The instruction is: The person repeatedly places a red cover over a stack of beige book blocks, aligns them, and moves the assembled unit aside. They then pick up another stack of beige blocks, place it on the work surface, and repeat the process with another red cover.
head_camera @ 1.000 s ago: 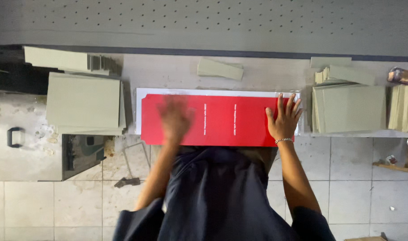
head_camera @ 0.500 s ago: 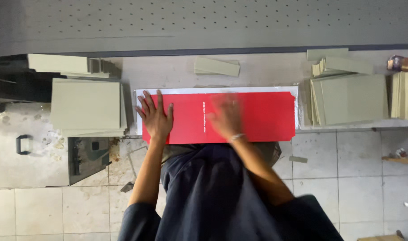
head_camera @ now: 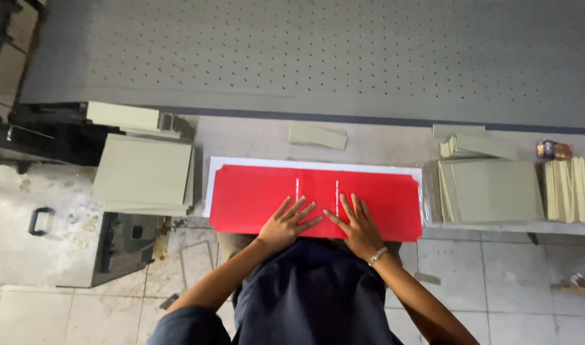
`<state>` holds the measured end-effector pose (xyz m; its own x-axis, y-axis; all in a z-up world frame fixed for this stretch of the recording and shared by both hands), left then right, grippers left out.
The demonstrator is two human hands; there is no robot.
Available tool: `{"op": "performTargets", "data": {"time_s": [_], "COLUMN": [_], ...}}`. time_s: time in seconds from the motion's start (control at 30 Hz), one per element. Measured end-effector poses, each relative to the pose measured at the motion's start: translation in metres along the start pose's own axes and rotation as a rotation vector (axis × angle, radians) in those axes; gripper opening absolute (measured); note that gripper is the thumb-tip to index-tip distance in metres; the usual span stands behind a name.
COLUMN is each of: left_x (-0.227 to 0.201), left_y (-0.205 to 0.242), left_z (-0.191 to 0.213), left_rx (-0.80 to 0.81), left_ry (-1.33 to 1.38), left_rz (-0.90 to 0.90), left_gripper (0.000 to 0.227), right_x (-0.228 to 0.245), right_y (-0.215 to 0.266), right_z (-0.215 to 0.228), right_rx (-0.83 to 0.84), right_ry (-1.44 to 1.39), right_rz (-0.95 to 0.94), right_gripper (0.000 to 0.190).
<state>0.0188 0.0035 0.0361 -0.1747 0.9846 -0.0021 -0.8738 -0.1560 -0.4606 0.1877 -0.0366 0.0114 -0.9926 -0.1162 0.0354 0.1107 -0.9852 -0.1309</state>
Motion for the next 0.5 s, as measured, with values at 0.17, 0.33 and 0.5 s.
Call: {"op": "performTargets", "data": {"time_s": [0.17,0.33,0.5], "left_x": [0.069,0.234,0.296], "left_y": [0.020,0.083,0.075], "left_z": [0.033,0.155,0.162], "left_rx": [0.173,0.284,-0.257], "left_ry": [-0.051,0.139,0.752], "left_rz": [0.058,0.766,1.023], "left_gripper": [0.042,0.021,0.029], "right_x": [-0.065,-0.231,-0.293], "right_y": [-0.016,-0.031,-0.076], "right_z": [0.072,0.133,0.112], "right_rx": [-0.178,0.132,-0.053], "right_ry": [0.111,-0.370,-1.001], "right_rz": [-0.031,-0.590,-0.804], "right_gripper": [0.073,0.025,0.020]}}
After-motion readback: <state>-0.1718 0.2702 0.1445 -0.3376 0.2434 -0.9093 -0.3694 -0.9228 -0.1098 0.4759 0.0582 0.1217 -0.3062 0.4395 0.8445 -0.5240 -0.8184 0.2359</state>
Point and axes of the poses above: each hand's wrist, its own y-axis away from the middle knuckle, its own z-axis out of the back of the hand, x = y × z, the point moved 9 cm from there along -y, towards the middle knuckle, and after that the axes turned 13 degrees about -z, right-handed, at the moved point
